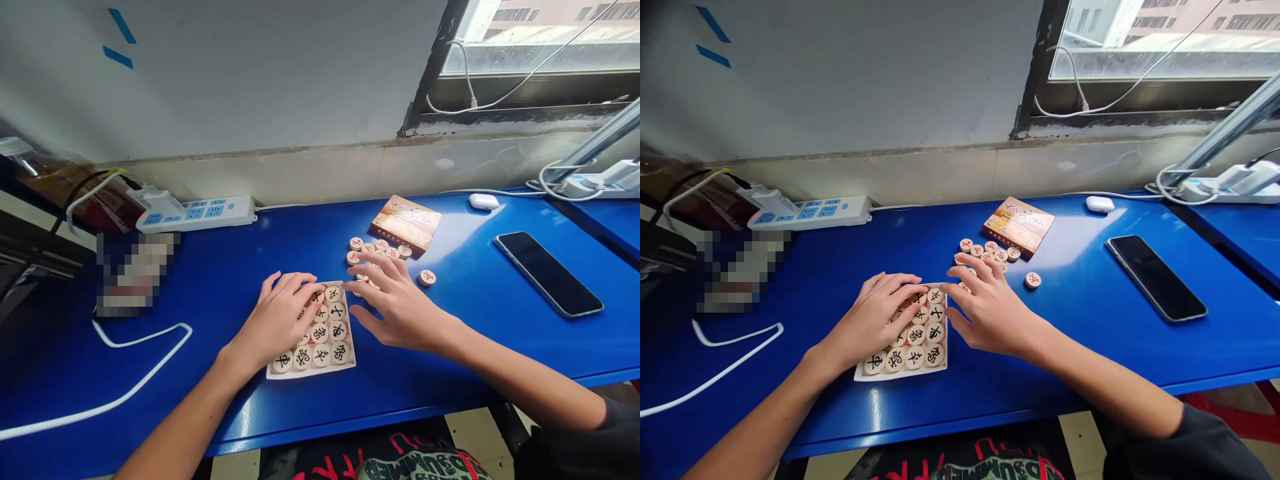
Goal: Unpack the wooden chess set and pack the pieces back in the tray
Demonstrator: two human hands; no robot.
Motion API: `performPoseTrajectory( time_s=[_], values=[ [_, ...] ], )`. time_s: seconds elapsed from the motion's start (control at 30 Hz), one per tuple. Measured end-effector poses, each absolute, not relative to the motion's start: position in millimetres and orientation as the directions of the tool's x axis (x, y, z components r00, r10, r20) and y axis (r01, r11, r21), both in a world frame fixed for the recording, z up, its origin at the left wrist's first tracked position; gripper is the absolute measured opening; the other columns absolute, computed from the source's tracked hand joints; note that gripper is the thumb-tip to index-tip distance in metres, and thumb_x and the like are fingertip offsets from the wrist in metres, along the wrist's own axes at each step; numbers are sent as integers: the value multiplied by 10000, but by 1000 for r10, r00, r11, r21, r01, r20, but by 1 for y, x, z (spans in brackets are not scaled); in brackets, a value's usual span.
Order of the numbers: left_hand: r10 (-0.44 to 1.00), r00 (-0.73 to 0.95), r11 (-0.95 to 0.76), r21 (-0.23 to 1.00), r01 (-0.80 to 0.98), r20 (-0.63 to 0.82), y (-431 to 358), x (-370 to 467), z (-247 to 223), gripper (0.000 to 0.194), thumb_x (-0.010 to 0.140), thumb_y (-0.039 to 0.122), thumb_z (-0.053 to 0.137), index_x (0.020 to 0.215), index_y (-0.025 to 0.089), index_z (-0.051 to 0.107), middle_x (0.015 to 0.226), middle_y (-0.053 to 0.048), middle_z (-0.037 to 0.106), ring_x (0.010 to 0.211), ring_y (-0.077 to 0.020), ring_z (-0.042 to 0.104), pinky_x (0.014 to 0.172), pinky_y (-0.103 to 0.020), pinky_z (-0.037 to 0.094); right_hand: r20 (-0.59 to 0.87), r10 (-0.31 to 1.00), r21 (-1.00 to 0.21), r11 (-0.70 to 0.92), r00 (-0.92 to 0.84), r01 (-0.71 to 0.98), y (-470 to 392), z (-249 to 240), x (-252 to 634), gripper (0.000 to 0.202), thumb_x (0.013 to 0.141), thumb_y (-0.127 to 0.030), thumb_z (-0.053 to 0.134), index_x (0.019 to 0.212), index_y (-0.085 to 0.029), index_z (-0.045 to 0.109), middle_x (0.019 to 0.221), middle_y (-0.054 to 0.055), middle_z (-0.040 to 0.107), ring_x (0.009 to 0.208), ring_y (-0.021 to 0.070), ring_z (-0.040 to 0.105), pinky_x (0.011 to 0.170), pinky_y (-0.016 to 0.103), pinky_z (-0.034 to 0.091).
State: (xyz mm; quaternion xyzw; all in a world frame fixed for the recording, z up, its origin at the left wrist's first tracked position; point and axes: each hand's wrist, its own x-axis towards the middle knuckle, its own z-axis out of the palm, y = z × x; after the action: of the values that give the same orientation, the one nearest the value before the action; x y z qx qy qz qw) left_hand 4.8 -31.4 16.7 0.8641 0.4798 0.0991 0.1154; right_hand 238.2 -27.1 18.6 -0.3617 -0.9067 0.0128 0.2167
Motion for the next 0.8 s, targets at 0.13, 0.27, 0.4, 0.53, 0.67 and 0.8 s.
performPoseTrajectory(
  time_s=[0.13,0.27,0.4,0.53,0.67,0.8],
  values=[
    [852,518,-512,325,795,74,-32,3,18,187,928,295,476,1085,229,553,1238,-65,570,1224,-245,442,1048,-509,288,461,629,-204,762,-626,615,-25,15,220,205,900,-248,523,1059,-191,639,1068,106,643,1188,286,471,936,472,386],
    [847,523,-517,384,765,99,-32,-4,24,61,885,252,552,935,217,546,1224,-53,554,1225,-249,407,985,-443,364,518,604,-253,785,-606,566,-27,2,205,201,898,-226,530,1069,-190,628,1011,92,656,1129,262,505,900,436,418],
    [826,559,-540,392,745,75,-32,-12,32,43,904,198,508,898,216,547,1106,-34,590,1115,-227,447,911,-402,389,527,579,-290,810,-622,509,-36,-4,201,176,897,-218,527,1042,-174,616,981,82,666,1089,250,525,870,411,443],
    [808,586,-556,407,725,61,-31,-14,32,104,895,141,457,907,211,531,947,-24,613,988,-209,491,806,-358,403,537,597,-300,795,-596,527,-34,-4,200,167,892,-202,529,1032,-166,612,953,88,674,1066,246,540,870,422,448],
    [809,578,-568,399,720,109,-31,-13,30,78,877,159,464,907,205,521,948,-37,603,959,-211,503,790,-356,409,540,630,-320,767,-558,556,-32,-7,197,161,878,-228,561,1022,-179,610,977,82,688,1058,245,553,864,427,443],
    [808,561,-578,429,694,180,-34,-13,34,94,857,141,479,919,205,509,937,-30,591,959,-198,507,802,-340,431,518,681,-368,724,-518,584,-36,-9,193,157,862,-273,589,994,-190,610,993,71,698,1090,263,545,880,441,423]
  ],
)
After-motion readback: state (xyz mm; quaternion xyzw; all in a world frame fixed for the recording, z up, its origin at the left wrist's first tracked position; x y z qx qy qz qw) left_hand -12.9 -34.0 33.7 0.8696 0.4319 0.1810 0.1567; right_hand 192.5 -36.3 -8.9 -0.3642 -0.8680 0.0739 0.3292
